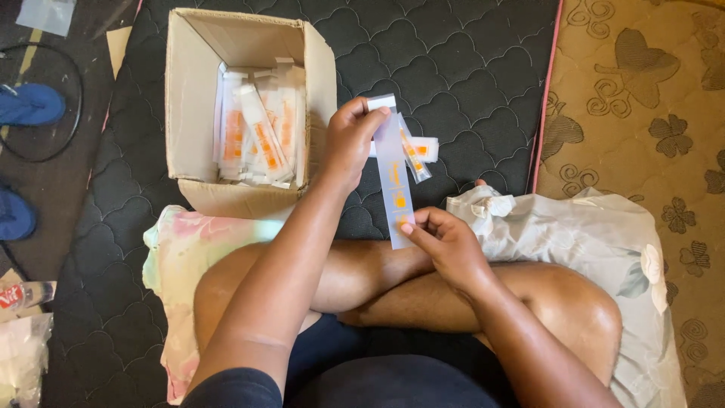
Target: Inserting small paper strips into clear plastic sleeves and organizing them in a box.
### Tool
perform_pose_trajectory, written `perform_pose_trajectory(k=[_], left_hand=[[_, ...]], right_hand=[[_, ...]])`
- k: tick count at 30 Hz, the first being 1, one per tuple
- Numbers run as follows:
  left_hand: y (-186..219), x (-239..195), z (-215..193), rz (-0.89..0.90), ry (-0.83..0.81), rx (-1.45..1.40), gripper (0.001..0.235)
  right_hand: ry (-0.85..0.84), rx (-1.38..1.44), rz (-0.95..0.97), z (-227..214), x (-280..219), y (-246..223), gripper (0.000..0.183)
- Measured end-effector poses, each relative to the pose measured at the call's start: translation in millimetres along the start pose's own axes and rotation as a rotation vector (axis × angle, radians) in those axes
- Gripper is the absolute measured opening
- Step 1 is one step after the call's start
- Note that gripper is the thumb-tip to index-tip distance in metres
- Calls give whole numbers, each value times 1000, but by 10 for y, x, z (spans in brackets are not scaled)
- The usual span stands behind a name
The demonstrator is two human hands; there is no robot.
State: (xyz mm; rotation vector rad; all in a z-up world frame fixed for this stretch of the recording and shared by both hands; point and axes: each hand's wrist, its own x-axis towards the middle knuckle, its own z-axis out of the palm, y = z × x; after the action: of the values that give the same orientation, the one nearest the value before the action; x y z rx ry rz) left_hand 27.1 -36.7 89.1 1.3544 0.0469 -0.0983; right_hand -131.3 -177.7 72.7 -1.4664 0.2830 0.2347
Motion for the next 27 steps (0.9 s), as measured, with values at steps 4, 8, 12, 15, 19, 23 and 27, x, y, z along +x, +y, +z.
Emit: perform_pose_trajectory(k=[4, 8, 12, 15, 19, 23, 27], left_hand=[[61, -12, 19, -9, 0, 23, 14], [35, -8, 1, -17, 26, 38, 14], [171, -91, 9, -28, 31, 46, 16], [67, -42, -21, -34, 25, 54, 16], [-48, 39, -46, -41, 24, 73, 17], [-74, 49, -54, -47, -12, 52, 13], [-60, 9, -94, -74, -116, 43, 37]], right_hand=[[30, 0, -3, 28, -85, -33, 13], [52, 10, 15, 63, -161, -33, 13], [62, 15, 17, 111, -221, -75, 15], [56, 11, 14, 121, -241, -25, 19], [52, 2, 11, 111, -225, 84, 21], [7, 10, 38, 155, -200, -24, 24], [-32, 46, 97, 191, -100, -56, 15]])
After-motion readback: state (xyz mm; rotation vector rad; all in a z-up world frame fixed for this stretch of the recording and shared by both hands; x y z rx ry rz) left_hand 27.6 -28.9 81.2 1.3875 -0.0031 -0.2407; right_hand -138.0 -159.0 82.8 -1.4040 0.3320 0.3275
